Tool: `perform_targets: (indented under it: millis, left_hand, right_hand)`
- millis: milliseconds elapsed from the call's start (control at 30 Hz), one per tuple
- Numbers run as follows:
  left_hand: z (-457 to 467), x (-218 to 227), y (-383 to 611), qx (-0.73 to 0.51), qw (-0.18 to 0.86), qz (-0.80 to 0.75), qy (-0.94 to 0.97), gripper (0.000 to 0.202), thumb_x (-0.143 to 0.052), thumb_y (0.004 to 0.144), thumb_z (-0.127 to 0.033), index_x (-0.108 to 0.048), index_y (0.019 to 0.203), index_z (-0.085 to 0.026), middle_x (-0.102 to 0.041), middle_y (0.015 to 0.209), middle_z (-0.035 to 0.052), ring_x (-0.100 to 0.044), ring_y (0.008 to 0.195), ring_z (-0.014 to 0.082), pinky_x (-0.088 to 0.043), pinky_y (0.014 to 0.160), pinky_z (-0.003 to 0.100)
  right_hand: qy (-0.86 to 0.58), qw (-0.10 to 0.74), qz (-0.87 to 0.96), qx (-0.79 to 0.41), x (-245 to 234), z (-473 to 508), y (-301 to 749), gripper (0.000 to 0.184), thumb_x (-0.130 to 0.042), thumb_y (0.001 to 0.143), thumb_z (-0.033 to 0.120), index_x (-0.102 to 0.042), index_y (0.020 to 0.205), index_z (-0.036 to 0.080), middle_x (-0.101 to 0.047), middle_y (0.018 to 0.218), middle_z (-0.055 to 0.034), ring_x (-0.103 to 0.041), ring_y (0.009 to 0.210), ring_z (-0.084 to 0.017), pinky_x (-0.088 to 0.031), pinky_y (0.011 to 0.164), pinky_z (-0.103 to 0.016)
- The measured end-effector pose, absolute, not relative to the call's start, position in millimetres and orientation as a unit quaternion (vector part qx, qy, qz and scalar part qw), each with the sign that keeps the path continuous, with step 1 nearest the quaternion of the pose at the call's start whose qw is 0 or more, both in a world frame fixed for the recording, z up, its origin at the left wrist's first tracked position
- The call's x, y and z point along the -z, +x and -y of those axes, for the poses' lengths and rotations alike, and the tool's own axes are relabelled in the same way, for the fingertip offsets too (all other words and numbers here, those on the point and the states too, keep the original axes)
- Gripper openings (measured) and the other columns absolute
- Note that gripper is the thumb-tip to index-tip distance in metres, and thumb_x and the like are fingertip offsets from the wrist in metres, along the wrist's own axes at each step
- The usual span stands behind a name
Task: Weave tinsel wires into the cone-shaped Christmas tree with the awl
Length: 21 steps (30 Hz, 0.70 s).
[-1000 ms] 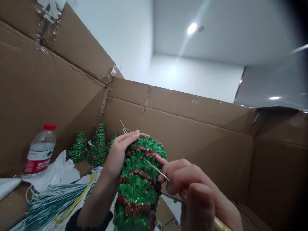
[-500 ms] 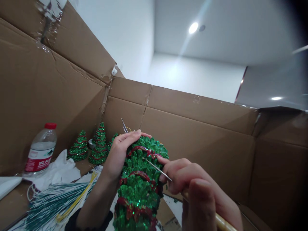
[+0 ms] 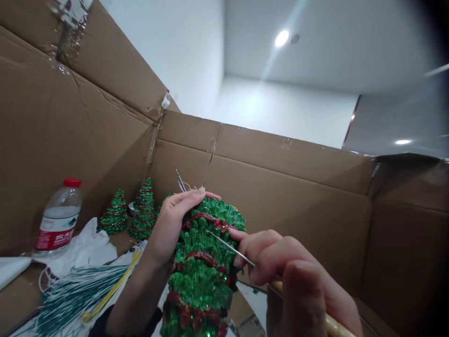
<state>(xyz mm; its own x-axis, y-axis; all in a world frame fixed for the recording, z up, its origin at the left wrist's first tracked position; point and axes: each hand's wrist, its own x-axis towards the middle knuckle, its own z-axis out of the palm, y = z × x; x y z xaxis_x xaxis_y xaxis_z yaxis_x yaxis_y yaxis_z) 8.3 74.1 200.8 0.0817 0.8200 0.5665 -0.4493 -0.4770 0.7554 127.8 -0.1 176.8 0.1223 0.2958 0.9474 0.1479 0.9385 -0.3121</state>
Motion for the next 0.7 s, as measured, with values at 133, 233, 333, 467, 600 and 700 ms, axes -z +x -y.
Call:
perform_targets:
  millis: [133,233,333,467,600,700]
  left_hand:
    - [-74.1,-200.7,8.0,-0.65,0.494,-0.16,0.555,0.021,-0.061,0.075,-0.032,-0.075,0.072,-0.017,-0.069,0.066,0.002,-0.061,0.062,0.0143,-0.048,0.062,0.022]
    - [-75.0,-199.6,8.1,-0.647,0.496,-0.155,0.558,0.02,-0.061,0.075,-0.032,-0.075,0.072,-0.017,-0.069,0.067,0.0016,-0.06,0.062,0.0136,-0.048,0.062,0.022]
    - [-75.7,-198.2,8.1,-0.649,0.495,-0.152,0.557,0.02,-0.062,0.074,-0.032,-0.075,0.072,-0.018,-0.068,0.066,0.0009,-0.06,0.062,0.0128,-0.048,0.062,0.021]
    - [-75.4,-197.5,8.0,-0.651,0.498,-0.15,0.553,0.019,-0.062,0.074,-0.032,-0.075,0.071,-0.018,-0.069,0.067,0.0014,-0.06,0.063,0.0128,-0.048,0.062,0.021]
    - [-75.6,-198.4,8.5,-0.65,0.497,-0.153,0.553,0.02,-0.062,0.074,-0.033,-0.075,0.071,-0.018,-0.069,0.066,0.0016,-0.06,0.063,0.0131,-0.048,0.062,0.021]
    - [-75.5,-198.9,8.6,-0.651,0.493,-0.155,0.556,0.02,-0.062,0.073,-0.032,-0.075,0.07,-0.018,-0.068,0.065,0.0013,-0.06,0.063,0.0133,-0.048,0.062,0.021]
  right_hand:
    - [-0.17,0.728,0.661,-0.063,-177.1,-0.1,127.5,0.035,-0.047,0.093,0.038,-0.059,0.066,0.02,-0.053,0.06,0.0018,-0.061,0.071,-0.013,-0.053,0.075,-0.03]
    - [-0.182,0.734,0.65,-0.073,-177.6,1.5,126.5,0.035,-0.047,0.093,0.039,-0.059,0.066,0.02,-0.054,0.061,0.0013,-0.062,0.074,-0.015,-0.052,0.074,-0.029]
    - [-0.179,0.74,0.644,-0.073,-177.7,2.9,126.2,0.034,-0.049,0.092,0.04,-0.059,0.065,0.02,-0.053,0.06,0.0015,-0.061,0.072,-0.014,-0.052,0.076,-0.03]
    - [-0.171,0.736,0.651,-0.074,-178.3,1.6,126.4,0.036,-0.049,0.092,0.039,-0.059,0.064,0.02,-0.052,0.059,0.0023,-0.057,0.063,-0.012,-0.052,0.078,-0.032]
    - [-0.176,0.737,0.648,-0.08,-179.2,0.2,126.2,0.035,-0.049,0.092,0.04,-0.059,0.064,0.02,-0.053,0.059,0.0018,-0.059,0.066,-0.013,-0.052,0.075,-0.03]
    - [-0.18,0.742,0.64,-0.083,-179.3,0.8,126.1,0.035,-0.048,0.092,0.04,-0.06,0.065,0.02,-0.055,0.06,0.0008,-0.061,0.071,-0.015,-0.052,0.074,-0.03]
